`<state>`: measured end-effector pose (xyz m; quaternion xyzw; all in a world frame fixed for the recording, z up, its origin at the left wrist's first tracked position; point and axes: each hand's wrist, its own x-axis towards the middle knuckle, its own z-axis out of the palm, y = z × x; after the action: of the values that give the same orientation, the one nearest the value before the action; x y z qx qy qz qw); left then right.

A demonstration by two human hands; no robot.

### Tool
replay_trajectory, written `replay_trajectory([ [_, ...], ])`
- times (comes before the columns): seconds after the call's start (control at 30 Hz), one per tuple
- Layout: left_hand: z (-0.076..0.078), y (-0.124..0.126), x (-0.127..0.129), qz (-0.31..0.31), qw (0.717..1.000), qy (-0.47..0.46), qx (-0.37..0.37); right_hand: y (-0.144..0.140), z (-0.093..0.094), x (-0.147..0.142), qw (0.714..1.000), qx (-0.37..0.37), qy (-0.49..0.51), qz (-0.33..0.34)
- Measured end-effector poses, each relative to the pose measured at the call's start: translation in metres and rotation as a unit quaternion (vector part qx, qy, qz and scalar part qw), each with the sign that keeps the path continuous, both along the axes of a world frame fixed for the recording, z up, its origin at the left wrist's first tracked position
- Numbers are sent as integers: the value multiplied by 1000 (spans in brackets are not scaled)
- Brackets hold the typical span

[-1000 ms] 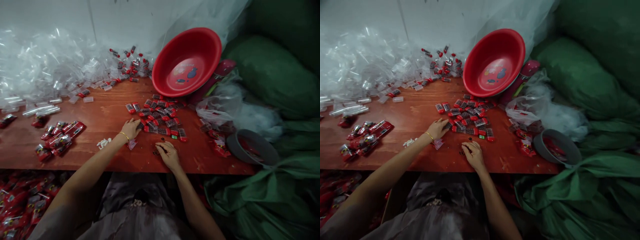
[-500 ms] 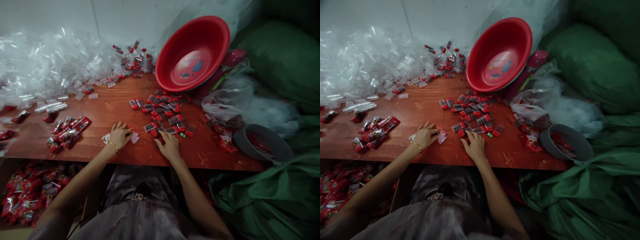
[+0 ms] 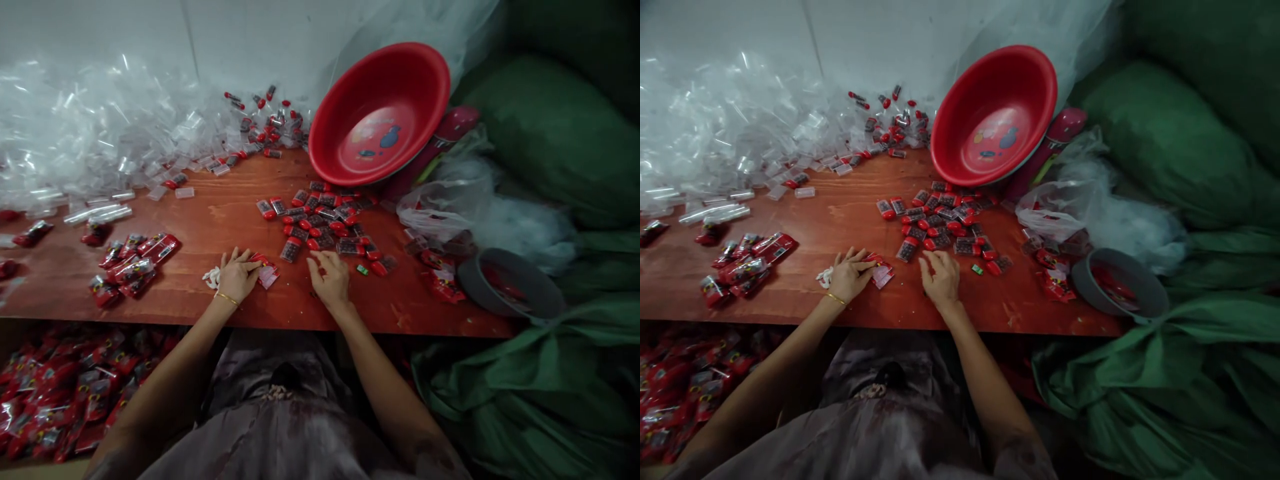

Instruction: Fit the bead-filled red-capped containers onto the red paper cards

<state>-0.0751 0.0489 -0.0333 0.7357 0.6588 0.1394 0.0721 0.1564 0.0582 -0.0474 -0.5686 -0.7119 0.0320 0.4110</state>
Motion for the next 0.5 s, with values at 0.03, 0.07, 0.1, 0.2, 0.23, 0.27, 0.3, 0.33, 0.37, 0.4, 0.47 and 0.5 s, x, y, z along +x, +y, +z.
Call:
replay_trajectory([
  [0.03,0,0,0,8,1000,-6,3,-5,3,-9,999,-16,22,27],
  [0.07,1,0,-1,15,1000,-11,5,-7,5,-18,997,-36,40,52],
  [0.1,1,0,-1,19,1000,-14,4,-8,7,-28,995,-55,52,71],
  [0.2,2,-1,-1,15,1000,-13,-13,-3,9,-54,991,-103,27,87],
  [0.23,3,-1,0,12,1000,-12,-19,1,9,-60,989,-118,3,85],
  [0.27,3,-2,0,10,1000,-10,-23,4,8,-65,987,-135,-23,86],
  [0.3,3,-3,1,9,1000,-7,-24,7,8,-69,983,-153,-48,90],
  [0.33,4,-4,1,9,1000,-3,-22,10,8,-72,979,-168,-67,95],
  [0.37,4,-5,2,8,1000,0,-20,12,8,-74,975,-182,-80,101],
  [0.4,4,-5,3,8,1000,4,-16,14,8,-75,972,-191,-87,105],
  [0.47,4,-6,4,10,1000,6,-10,15,9,-75,970,-204,-82,106],
  [0.5,4,-7,4,12,1000,5,-6,15,9,-75,969,-210,-76,104],
])
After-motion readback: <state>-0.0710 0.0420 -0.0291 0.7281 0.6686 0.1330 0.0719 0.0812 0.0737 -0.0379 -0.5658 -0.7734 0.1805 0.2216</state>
